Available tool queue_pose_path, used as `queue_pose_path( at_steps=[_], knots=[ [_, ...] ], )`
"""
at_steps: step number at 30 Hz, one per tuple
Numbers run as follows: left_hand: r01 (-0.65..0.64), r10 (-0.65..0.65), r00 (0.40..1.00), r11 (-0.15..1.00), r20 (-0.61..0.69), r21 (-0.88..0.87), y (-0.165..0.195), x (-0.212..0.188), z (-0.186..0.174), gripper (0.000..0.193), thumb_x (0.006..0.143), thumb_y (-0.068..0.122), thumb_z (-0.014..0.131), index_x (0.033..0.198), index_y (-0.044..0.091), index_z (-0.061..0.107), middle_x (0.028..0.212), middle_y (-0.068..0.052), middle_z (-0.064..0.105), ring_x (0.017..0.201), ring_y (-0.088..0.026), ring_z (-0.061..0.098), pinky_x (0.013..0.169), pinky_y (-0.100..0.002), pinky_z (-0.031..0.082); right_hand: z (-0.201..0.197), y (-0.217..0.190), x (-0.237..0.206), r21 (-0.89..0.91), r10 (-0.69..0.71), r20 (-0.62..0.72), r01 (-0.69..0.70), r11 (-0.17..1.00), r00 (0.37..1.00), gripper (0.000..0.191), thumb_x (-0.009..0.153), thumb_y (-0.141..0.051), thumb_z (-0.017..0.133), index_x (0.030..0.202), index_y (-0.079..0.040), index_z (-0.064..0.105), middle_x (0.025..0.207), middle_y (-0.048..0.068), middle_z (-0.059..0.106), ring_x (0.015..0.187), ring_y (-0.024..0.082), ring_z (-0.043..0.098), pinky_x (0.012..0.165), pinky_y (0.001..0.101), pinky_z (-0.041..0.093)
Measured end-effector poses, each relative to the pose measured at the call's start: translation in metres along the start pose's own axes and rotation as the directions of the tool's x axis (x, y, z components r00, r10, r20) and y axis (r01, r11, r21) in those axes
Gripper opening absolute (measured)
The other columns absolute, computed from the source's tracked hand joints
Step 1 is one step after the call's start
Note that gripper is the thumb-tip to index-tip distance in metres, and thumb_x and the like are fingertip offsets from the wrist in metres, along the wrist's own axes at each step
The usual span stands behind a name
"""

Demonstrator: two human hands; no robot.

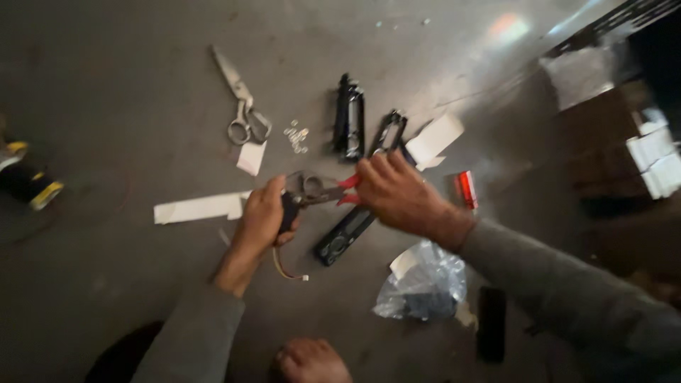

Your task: The person assembles small electronic components on the floor, using pliers to strip wires and connect them to a circuit board. They handle multiple cylindrical components and a black plastic housing, arranging parts and tools around them.

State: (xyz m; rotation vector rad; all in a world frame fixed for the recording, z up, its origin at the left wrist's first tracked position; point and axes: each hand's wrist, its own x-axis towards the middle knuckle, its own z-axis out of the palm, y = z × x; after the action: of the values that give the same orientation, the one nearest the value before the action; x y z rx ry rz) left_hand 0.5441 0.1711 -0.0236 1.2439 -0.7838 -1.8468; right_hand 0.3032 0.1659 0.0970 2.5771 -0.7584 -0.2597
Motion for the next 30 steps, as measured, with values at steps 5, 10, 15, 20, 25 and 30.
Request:
queue_pose_path(
  at_steps=[5, 10, 15, 20, 25, 30],
  knots=[
    [-0.054, 0.058, 0.998, 0.980, -0.016, 0.190, -0.006, 0.005, -0.013, 0.047, 0.099, 0.049, 0.041, 0.093, 0.011, 0.069, 0.054, -0.003, 0.057, 0.034, -0.013, 0.054, 0.028, -0.029, 0.044, 0.043, -0.162, -0.031, 0.372, 0.142, 0.021, -0.140, 0.918, 0.990, 0.021, 0.089, -0.019, 0.061, 0.107, -0.009, 0.066, 0.120, 0.013, 0.063, 0.112, 0.030, 0.060, 0.090, 0.0459, 0.048],
    [0.025, -0.044, 0.993, 0.985, 0.111, 0.172, -0.002, 0.003, -0.019, 0.061, 0.101, 0.047, 0.044, 0.082, -0.003, 0.074, 0.051, -0.007, 0.057, 0.033, -0.013, 0.049, 0.029, -0.027, 0.038, 0.071, -0.351, -0.047, 0.690, 0.299, 0.234, -0.375, 0.620, 0.925, 0.028, 0.092, -0.018, 0.059, 0.118, -0.011, 0.065, 0.130, 0.013, 0.066, 0.120, 0.033, 0.061, 0.094, 0.0492, 0.048],
    [0.016, -0.041, 0.983, 0.990, 0.179, 0.141, -0.001, 0.009, -0.029, 0.063, 0.101, 0.049, 0.045, 0.081, -0.004, 0.072, 0.050, -0.007, 0.056, 0.032, -0.013, 0.046, 0.028, -0.028, 0.033, 0.103, -0.369, -0.048, 0.682, 0.300, 0.234, -0.376, 0.627, 0.925, 0.030, 0.089, -0.017, 0.060, 0.118, -0.009, 0.064, 0.128, 0.013, 0.067, 0.119, 0.032, 0.063, 0.095, 0.0484, 0.048],
    [0.049, -0.095, 0.970, 0.978, 0.223, 0.205, -0.001, 0.016, -0.033, 0.064, 0.100, 0.051, 0.045, 0.078, -0.004, 0.072, 0.050, -0.007, 0.055, 0.030, -0.013, 0.044, 0.027, -0.028, 0.032, 0.103, -0.369, -0.048, 0.679, 0.307, 0.219, -0.371, 0.634, 0.926, 0.029, 0.092, -0.017, 0.059, 0.119, -0.008, 0.064, 0.128, 0.013, 0.067, 0.119, 0.032, 0.063, 0.096, 0.0477, 0.049],
    [0.049, -0.128, 0.948, 0.963, 0.291, 0.265, 0.006, 0.008, -0.035, 0.068, 0.100, 0.053, 0.046, 0.076, -0.005, 0.073, 0.050, -0.006, 0.055, 0.032, -0.011, 0.041, 0.028, -0.027, 0.032, 0.099, -0.367, -0.044, 0.656, 0.272, 0.299, -0.404, 0.637, 0.915, 0.034, 0.090, -0.015, 0.059, 0.123, -0.008, 0.062, 0.132, 0.014, 0.065, 0.123, 0.033, 0.061, 0.099, 0.0502, 0.047],
    [0.061, -0.146, 0.948, 0.956, 0.283, 0.289, 0.004, 0.011, -0.039, 0.065, 0.099, 0.051, 0.045, 0.077, -0.004, 0.072, 0.050, -0.006, 0.056, 0.032, -0.011, 0.044, 0.028, -0.027, 0.034, 0.082, -0.360, -0.033, 0.675, 0.254, 0.330, -0.415, 0.611, 0.909, 0.033, 0.091, -0.013, 0.058, 0.123, -0.007, 0.061, 0.134, 0.015, 0.064, 0.125, 0.034, 0.060, 0.100, 0.0506, 0.047]
  ],
)
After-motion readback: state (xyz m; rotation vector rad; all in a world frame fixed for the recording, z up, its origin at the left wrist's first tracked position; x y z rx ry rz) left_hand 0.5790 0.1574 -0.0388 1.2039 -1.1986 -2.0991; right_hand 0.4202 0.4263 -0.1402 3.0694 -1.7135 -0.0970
